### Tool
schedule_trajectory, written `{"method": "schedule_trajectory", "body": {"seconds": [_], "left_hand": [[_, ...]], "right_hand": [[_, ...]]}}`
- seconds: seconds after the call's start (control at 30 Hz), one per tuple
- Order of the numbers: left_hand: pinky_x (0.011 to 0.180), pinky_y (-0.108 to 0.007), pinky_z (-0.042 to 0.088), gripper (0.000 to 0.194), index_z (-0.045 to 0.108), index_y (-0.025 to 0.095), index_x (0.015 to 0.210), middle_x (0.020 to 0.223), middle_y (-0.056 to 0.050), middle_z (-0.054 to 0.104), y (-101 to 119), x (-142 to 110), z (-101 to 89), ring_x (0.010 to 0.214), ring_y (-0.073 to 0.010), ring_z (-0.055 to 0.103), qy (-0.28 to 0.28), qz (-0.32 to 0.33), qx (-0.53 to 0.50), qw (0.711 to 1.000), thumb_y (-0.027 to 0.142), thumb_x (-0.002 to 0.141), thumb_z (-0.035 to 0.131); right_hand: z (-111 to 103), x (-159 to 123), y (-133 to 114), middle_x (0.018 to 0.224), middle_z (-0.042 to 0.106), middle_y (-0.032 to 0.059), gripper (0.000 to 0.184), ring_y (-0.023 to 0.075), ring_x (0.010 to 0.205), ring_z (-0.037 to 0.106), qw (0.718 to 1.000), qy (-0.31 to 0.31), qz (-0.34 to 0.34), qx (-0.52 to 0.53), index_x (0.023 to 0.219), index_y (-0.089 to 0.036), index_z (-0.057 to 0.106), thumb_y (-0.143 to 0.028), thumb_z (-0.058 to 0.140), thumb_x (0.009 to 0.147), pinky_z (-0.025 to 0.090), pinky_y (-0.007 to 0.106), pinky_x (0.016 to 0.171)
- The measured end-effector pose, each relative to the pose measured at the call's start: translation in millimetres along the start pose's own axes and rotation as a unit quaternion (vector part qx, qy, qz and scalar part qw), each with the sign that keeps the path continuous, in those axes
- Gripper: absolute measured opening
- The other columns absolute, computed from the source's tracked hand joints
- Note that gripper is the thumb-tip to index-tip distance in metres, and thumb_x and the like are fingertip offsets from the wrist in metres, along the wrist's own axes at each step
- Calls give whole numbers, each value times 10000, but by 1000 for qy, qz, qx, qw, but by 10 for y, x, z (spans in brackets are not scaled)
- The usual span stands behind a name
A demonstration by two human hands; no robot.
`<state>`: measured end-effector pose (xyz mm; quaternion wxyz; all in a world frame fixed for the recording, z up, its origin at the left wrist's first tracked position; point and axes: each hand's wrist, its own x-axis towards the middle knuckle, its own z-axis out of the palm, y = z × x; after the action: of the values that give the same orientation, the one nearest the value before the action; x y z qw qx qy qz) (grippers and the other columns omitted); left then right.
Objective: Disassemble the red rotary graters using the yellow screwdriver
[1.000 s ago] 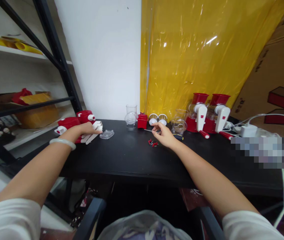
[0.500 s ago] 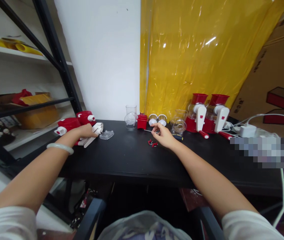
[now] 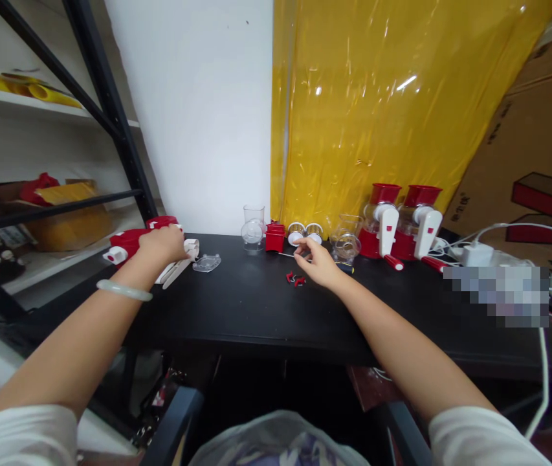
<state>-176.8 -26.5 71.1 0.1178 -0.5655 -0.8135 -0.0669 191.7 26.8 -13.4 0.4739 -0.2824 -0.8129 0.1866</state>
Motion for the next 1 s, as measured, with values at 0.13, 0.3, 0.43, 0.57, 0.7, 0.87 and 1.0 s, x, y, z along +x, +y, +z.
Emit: {"method": "schedule_trajectory", "body": {"seconds": [0.13,0.3,0.43,0.57,0.7,0.87,1.0], "left_hand": [[817,-468,471,667,516,58,1187,1121,-264,610,404,-278,-349,1060,-397,576,102,65,67,990,603,803,530],[887,-436,440,664,470,81,1288,1177,-227,587,922,-490,-506,1129,-367,538,168,139,31,975,591,863,454],[793,-412,477,582,548,95,1194,1109,-201,636,1300,-426,-375,997,-335,617,108,195,-12,975,567,870,445],[722,-371,489,455,611,130,1100,995,-159,687,1568,-383,-134,912,-299,657,97,255,-48,961,493,887,436],[703,-352,492,398,639,157,1068,982,-125,702,1636,-418,138,867,-264,672,105,282,-94,949,434,914,399],[706,-330,504,336,666,199,1010,935,-67,717,1577,-436,317,831,-220,675,73,321,-185,926,424,900,442],[768,-338,524,301,661,193,1010,956,-59,705,1574,-420,357,813,-193,675,65,332,-261,904,396,892,473]], "right_hand": [[-260,150,-125,1042,597,91,257,226,1007,557,990,113,-20,-87,1052,-199,568,-284,550,811,459,405,874],[-743,415,-78,1206,484,144,521,313,1182,411,933,252,83,-242,1178,-187,487,-343,653,709,328,520,995],[-838,378,225,1328,351,234,974,415,1248,332,895,260,239,-272,1336,-156,329,-441,799,531,324,574,973],[-741,139,551,1345,347,266,1141,436,1277,346,890,245,293,-249,1399,-143,230,-447,831,477,335,562,1002],[-705,-10,751,1314,418,264,1034,386,1233,460,911,226,294,-182,1372,-127,242,-408,782,536,402,510,982],[-779,15,749,1201,545,221,808,331,1118,570,912,286,258,-142,1268,-135,356,-392,728,597,459,471,935],[-908,112,622,1116,606,173,707,284,996,624,890,392,215,-90,1155,-152,425,-472,730,604,485,452,906]]}}
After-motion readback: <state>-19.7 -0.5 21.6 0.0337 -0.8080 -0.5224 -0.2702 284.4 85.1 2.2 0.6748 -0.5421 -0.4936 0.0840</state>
